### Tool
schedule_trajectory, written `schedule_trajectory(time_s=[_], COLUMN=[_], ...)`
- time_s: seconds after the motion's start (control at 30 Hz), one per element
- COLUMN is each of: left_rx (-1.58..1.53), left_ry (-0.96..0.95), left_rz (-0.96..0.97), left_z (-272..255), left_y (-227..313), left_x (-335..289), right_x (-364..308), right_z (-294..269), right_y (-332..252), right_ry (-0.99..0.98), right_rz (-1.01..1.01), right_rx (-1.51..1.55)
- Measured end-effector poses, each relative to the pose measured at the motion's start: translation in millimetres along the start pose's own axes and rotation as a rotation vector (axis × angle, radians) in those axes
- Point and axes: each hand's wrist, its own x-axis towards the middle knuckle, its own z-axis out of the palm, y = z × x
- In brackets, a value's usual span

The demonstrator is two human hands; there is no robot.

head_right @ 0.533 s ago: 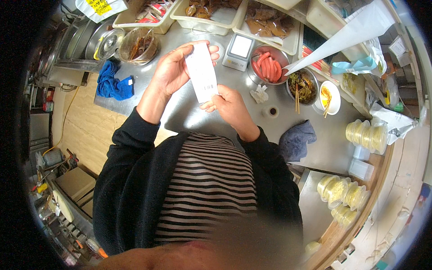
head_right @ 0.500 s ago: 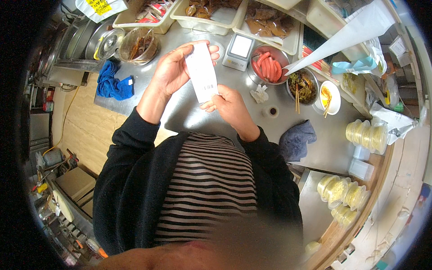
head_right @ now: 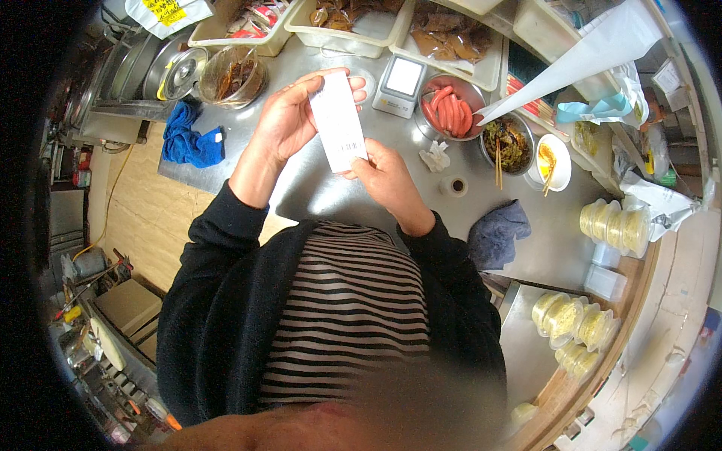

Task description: The person assembles a noodle bowl by placing noodles in a container, adding shredded vegetables, and topping with sauce. They then cover the bowl with a lid and place it in a plastic bag.

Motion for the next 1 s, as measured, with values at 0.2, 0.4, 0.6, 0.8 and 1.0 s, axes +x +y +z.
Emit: schedule_trajectory(time_s=[0.2,0.4,0.6,0.8,1.0], left_rx=[0.043,0.043,0.034,0.027,0.072], left_ry=[-0.017,-0.032,-0.045,-0.051,-0.042], left_rz=[-0.026,-0.036,-0.038,-0.035,-0.011], left_z=[-1.3,-1.1,-0.1,1.5,0.2], left_y=[-1.3,-4.0,-7.0,-7.7,-8.0], left_x=[-0.2,-0.5,-1.5,-2.2,-1.6], right_x=[0.2,0.9,-0.9,-0.9,-2.0], right_z=[1.6,0.1,2.3,5.8,7.5], right_y=[0.8,-0.4,-3.3,-2.6,-4.4], right_ry=[0.018,-0.011,-0.049,-0.037,-0.013], right_rz=[-0.001,0.005,0.039,0.058,0.063], right_rx=[0.073,0.036,0.189,0.218,0.23])
